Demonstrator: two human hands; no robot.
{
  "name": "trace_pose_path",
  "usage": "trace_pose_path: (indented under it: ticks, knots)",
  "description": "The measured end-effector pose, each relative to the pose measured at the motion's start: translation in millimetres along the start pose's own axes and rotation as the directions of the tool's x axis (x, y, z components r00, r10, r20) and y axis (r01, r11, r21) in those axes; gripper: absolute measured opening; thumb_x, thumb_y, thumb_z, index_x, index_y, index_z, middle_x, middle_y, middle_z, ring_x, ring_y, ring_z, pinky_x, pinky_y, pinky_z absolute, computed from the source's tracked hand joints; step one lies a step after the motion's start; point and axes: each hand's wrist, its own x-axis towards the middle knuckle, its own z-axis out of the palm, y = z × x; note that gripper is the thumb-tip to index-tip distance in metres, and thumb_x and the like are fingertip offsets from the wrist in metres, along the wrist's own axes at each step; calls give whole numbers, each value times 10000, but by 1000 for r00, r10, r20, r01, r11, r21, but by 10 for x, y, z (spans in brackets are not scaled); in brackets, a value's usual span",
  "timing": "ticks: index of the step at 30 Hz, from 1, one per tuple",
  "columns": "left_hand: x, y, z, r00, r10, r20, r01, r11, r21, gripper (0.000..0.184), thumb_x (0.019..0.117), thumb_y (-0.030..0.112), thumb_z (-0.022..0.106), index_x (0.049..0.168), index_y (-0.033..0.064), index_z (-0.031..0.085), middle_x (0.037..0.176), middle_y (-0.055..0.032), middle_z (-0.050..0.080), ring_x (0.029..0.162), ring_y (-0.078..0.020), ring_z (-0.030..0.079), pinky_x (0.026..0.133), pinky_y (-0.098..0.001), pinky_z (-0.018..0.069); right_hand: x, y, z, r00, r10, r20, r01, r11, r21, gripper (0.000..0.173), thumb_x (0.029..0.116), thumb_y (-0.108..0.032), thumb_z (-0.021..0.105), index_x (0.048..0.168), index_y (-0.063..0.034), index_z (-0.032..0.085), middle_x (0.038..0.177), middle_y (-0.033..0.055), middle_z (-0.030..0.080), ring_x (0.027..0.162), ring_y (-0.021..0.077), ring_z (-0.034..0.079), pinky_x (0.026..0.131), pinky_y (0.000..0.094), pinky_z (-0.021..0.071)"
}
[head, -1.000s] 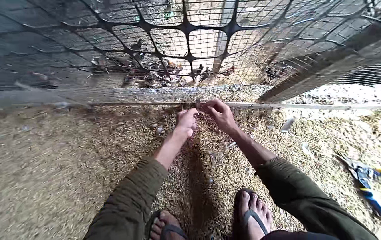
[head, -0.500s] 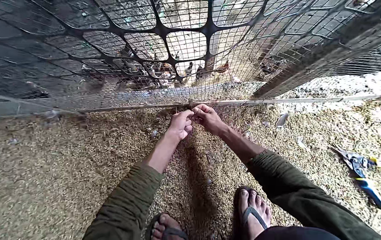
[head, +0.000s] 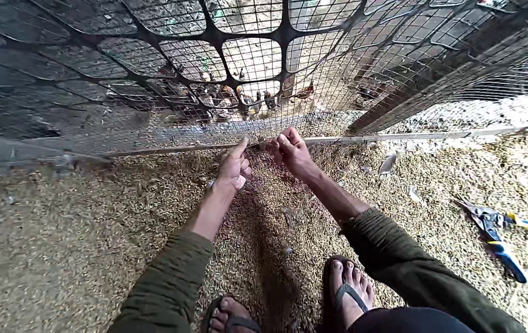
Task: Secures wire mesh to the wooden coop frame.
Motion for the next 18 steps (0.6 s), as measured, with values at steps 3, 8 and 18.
trace_pose_path:
  ticks: [3, 8, 18]
  knots:
    - [-23, -34, 100, 993, 106, -57, -106, 994, 2, 202, 1000, 200, 635, 843, 219, 509, 530, 110, 293, 390, -16, 242, 372, -163, 255, 159, -2, -129, 993, -102, 57, 111, 975, -193, 143, 1090, -138, 380, 1005, -105, 490, 770, -1, 554, 577, 90, 516, 536, 272, 474]
    - [-24, -69, 78, 980, 153, -123, -156, 988, -10, 271, 988, 93, 576, 772, 208, 460, 512, 99, 308, 381, -18, 242, 371, -165, 253, 181, 0, -204, 993, -95, 73, 114, 941, -318, 146, 1082, -164, 411, 1014, -108, 528, 752, 9, 531, 559, 98, 479, 502, 269, 431]
    - [-40, -259, -32, 984, 153, -90, -146, 986, 83, 284, 1050, 174, 581, 783, 145, 489, 504, 67, 340, 375, -30, 285, 373, -174, 289, 167, -13, -209, 994, -85, 66, 104, 918, -383, 150, 1087, -154, 402, 999, -94, 508, 736, 15, 500, 563, 100, 463, 529, 277, 430]
